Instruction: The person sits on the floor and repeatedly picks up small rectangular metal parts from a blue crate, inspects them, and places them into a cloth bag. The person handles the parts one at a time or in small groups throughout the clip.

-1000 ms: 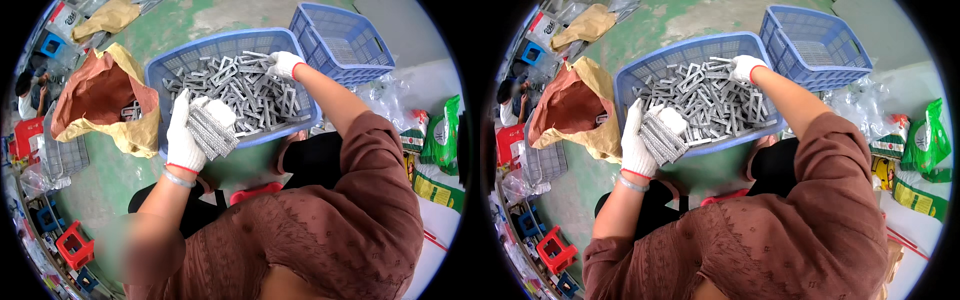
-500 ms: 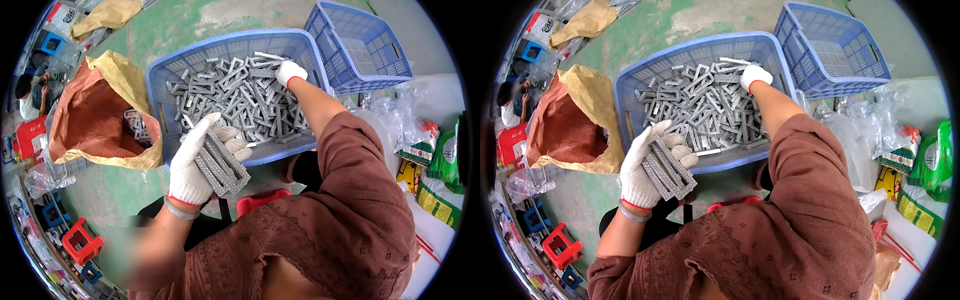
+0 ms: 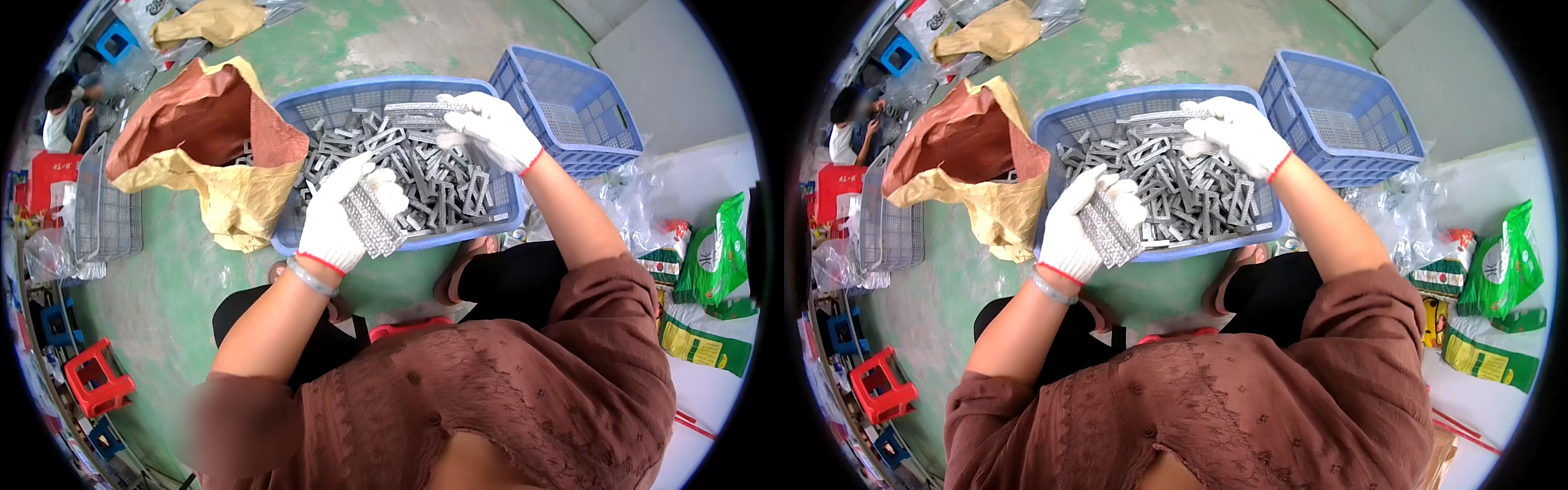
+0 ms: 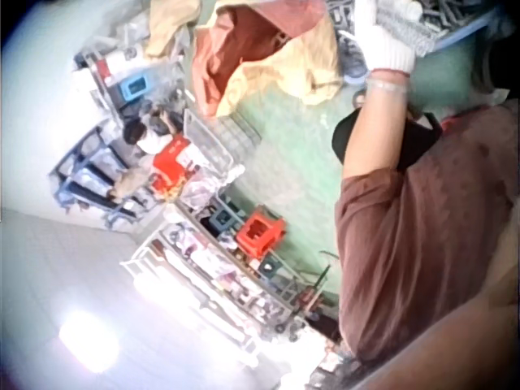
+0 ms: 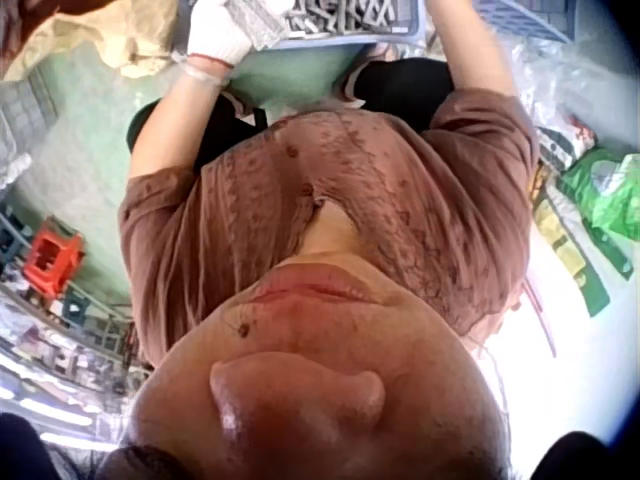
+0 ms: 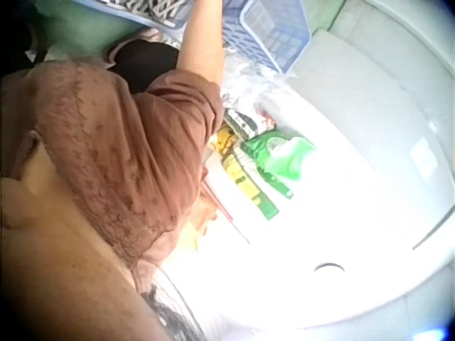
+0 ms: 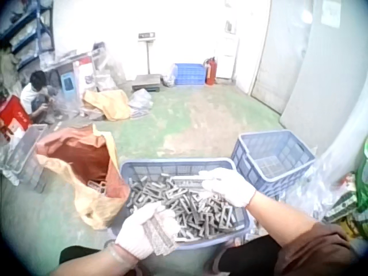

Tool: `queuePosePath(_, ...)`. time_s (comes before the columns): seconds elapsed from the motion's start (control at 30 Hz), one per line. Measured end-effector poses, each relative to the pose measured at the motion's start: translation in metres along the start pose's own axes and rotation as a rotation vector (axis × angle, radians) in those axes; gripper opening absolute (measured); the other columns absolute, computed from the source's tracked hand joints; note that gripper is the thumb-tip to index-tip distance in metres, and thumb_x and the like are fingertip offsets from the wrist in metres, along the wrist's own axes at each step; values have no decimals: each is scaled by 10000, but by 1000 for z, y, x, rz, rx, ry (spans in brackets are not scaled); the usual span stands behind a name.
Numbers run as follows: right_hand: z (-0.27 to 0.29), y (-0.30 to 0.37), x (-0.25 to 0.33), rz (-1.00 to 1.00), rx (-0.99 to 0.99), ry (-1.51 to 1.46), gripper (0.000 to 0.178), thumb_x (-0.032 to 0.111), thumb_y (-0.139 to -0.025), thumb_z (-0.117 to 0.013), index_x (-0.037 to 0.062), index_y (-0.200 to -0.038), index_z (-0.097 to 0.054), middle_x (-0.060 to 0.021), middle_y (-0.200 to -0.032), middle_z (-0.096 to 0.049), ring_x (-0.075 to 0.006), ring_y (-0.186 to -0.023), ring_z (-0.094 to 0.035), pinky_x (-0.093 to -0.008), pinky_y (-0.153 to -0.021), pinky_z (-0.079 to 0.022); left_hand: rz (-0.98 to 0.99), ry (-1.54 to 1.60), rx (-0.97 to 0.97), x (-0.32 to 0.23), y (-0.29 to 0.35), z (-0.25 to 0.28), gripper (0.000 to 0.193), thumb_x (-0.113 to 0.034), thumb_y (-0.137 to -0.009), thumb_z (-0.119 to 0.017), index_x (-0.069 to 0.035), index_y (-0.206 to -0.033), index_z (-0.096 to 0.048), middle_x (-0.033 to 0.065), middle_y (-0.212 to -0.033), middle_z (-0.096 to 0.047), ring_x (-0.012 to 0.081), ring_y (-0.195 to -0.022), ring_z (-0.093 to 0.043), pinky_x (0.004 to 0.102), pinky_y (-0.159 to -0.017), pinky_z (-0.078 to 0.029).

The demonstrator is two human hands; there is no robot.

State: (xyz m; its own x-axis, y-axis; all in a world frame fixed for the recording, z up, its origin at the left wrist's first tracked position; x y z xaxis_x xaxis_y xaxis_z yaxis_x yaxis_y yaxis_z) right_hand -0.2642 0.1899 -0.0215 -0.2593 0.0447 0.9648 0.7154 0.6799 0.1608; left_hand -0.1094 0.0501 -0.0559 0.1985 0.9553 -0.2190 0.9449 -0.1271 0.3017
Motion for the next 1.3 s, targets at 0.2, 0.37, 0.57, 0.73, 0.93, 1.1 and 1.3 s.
queuePosePath(0.2,-69,62,38,215,94,71,373,22,-946,-613,-58,-1306,-559,-137,-1167,-666,-220,-963,-697,-335,-874,-558,-48,-47,63,-6,18,-33,353,-305,-1003,-546,-51,-1249,-564,170,-1094,-644,303,-914,-642,460,-807,-569)
queuePosePath(0.37,-94,92,57,483,176,454,373,63,-916,-637,-20,-1280,-617,-148,-1307,-609,-219,-1116,-634,-340,-929,-516,-32,-49,103,-3,30,-42,378,-333,-1002,-549,-15,-1201,-596,175,-1156,-644,304,-1031,-636,462,-893,-554)
queuePosePath(0.57,-85,92,30,270,174,-107,702,-14,-833,-680,27,-1476,-402,-208,-1451,-479,-312,-1313,-508,-406,-946,-536,-135,-198,109,-8,28,-41,290,-87,-937,-555,2,-1212,-577,185,-1208,-630,315,-1134,-615,475,-1012,-500)
queuePosePath(0.73,-100,93,10,-84,211,-445,819,-82,-823,-595,6,-1544,-216,-266,-1398,-495,-349,-1112,-642,-438,-851,-586,-193,-214,94,-14,24,-39,361,-47,-913,-576,-2,-1269,-539,180,-1196,-630,312,-1120,-621,470,-1017,-500)
queuePosePath(0.93,-94,97,16,-12,184,-391,674,-109,-846,-561,-27,-1483,-355,-219,-1360,-540,-294,-1080,-659,-392,-907,-573,-257,-348,25,-20,22,-40,390,-40,-910,-576,-16,-1296,-529,175,-1202,-628,318,-1122,-618,486,-1010,-507)
queuePosePath(1.1,-85,103,27,218,50,-172,587,-98,-858,-566,-28,-1430,-454,-156,-1315,-582,-240,-1056,-662,-359,-906,-562,-205,-348,84,-12,18,-48,382,-65,-919,-576,-25,-1298,-538,160,-1200,-637,318,-1118,-621,489,-970,-520)
queuePosePath(1.3,-70,105,47,443,-120,264,494,-57,-882,-568,-10,-1373,-537,-152,-1294,-636,-197,-1125,-641,-313,-985,-497,-70,-214,142,4,15,-46,384,-90,-919,-570,-23,-1297,-563,150,-1252,-624,344,-1148,-604,472,-939,-522)
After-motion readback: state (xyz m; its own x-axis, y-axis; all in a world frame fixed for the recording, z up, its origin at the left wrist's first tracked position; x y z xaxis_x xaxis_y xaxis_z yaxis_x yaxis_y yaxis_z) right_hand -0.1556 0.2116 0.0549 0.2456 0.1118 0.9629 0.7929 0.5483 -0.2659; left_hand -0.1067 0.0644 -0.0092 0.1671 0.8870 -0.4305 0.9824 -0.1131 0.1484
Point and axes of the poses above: each hand's wrist, its own y-axis away from the middle knuckle, its own z-axis out of the back of the hand, x = y × z, the point moved 10 cm from there along -y, towards the middle knuckle
